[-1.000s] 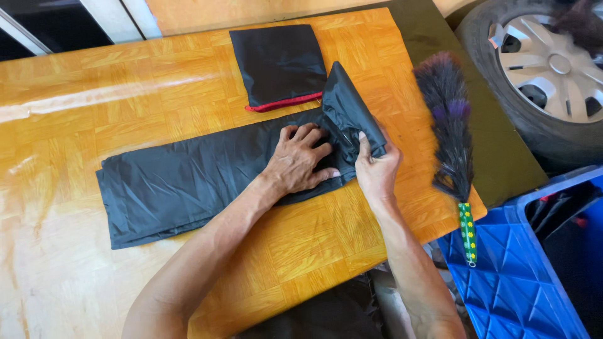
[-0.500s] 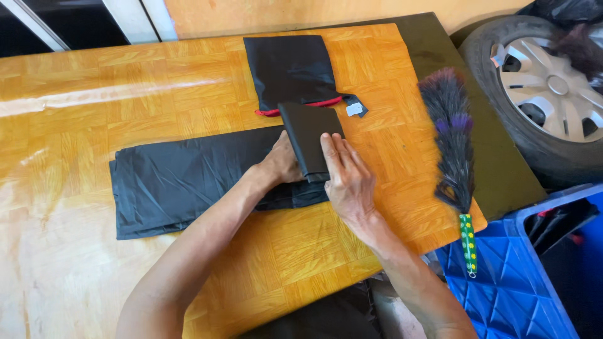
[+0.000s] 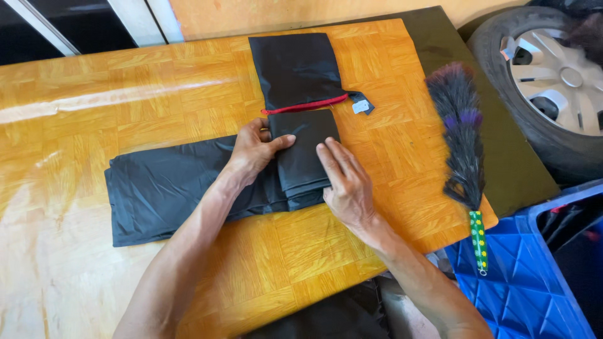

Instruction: The person folds a black piece of fabric on a wooden table. They fold the fabric in half lengthwise, then fold the ends inward, and finally fold it into a compact rectangular shape.

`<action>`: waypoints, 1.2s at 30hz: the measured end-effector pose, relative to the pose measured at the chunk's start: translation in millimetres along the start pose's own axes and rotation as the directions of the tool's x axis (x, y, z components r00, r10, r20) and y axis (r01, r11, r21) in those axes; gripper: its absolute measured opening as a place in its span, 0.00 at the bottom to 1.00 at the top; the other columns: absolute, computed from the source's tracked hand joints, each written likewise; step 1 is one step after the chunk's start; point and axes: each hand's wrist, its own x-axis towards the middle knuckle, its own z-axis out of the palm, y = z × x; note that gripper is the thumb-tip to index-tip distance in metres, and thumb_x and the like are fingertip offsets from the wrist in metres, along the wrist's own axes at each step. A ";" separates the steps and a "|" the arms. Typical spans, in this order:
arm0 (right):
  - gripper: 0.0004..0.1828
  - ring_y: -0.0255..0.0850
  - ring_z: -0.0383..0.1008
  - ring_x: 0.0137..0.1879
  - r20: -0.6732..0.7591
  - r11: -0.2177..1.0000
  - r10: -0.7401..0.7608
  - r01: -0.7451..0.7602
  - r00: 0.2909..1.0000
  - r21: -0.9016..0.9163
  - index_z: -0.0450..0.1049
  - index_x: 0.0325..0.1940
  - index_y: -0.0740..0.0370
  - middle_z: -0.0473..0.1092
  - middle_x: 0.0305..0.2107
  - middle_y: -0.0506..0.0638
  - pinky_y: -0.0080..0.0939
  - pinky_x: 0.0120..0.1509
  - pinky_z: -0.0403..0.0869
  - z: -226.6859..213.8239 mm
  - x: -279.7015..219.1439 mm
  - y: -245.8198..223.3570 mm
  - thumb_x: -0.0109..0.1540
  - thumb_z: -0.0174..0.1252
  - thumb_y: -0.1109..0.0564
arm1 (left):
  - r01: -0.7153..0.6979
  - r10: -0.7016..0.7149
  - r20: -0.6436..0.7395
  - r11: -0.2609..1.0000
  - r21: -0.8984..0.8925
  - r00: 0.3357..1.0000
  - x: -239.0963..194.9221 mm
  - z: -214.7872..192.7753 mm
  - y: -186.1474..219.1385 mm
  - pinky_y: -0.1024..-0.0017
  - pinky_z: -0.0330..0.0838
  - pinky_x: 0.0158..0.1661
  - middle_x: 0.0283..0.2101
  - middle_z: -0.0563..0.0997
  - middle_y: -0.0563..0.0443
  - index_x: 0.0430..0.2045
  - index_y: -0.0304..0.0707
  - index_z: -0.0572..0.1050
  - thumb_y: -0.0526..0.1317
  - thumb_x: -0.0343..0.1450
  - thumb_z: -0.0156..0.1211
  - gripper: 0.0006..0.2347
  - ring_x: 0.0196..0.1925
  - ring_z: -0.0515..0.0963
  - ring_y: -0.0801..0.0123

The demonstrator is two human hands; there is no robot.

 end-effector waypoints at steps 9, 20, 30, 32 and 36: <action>0.50 0.57 0.70 0.65 0.179 0.922 0.310 -0.341 0.934 0.183 0.62 0.75 0.58 0.68 0.62 0.63 0.47 0.68 0.70 2.9 -22.5 11.5 0.46 0.55 0.74 | -0.055 0.055 -0.003 0.997 -0.048 0.998 -7.7 -3.8 4.2 0.70 0.84 0.29 0.30 0.81 0.45 0.49 0.31 0.70 0.26 0.61 0.71 0.23 0.31 0.83 0.63; 0.42 0.52 0.72 0.64 0.259 0.987 0.149 -0.127 0.954 -0.099 0.68 0.70 0.58 0.69 0.61 0.60 0.47 0.64 0.73 14.6 -33.7 28.8 0.49 0.58 0.70 | -0.107 0.116 -0.060 0.985 0.139 0.991 -4.2 -10.4 -2.2 0.78 0.76 0.27 0.26 0.80 0.50 0.51 0.42 0.69 0.30 0.58 0.63 0.25 0.28 0.81 0.72; 0.69 0.66 0.40 0.79 0.571 0.860 0.114 -0.369 0.813 0.354 0.41 0.81 0.55 0.40 0.76 0.65 0.64 0.79 0.44 -84.3 25.2 -7.4 0.46 0.79 0.50 | -0.129 0.127 0.023 0.975 0.183 0.992 -14.0 42.0 28.7 0.66 0.84 0.34 0.39 0.83 0.38 0.61 0.37 0.63 0.39 0.63 0.73 0.32 0.38 0.85 0.59; 0.58 0.64 0.50 0.76 0.371 0.875 0.171 -0.314 0.913 0.369 0.49 0.78 0.59 0.50 0.72 0.65 0.61 0.77 0.52 -73.3 21.6 -0.4 0.51 0.74 0.55 | -0.113 0.104 0.056 0.975 0.189 0.993 -7.9 75.5 39.2 0.68 0.85 0.30 0.35 0.82 0.39 0.58 0.38 0.68 0.46 0.63 0.73 0.30 0.32 0.86 0.61; 0.31 0.52 0.72 0.65 -0.145 0.868 0.465 -0.418 0.873 0.270 0.70 0.68 0.59 0.71 0.59 0.55 0.48 0.69 0.70 -50.4 4.0 54.5 0.59 0.60 0.68 | -0.127 0.111 0.224 0.990 0.062 0.968 25.3 120.4 29.1 0.66 0.88 0.32 0.36 0.80 0.32 0.61 0.35 0.68 0.55 0.73 0.57 0.27 0.33 0.86 0.57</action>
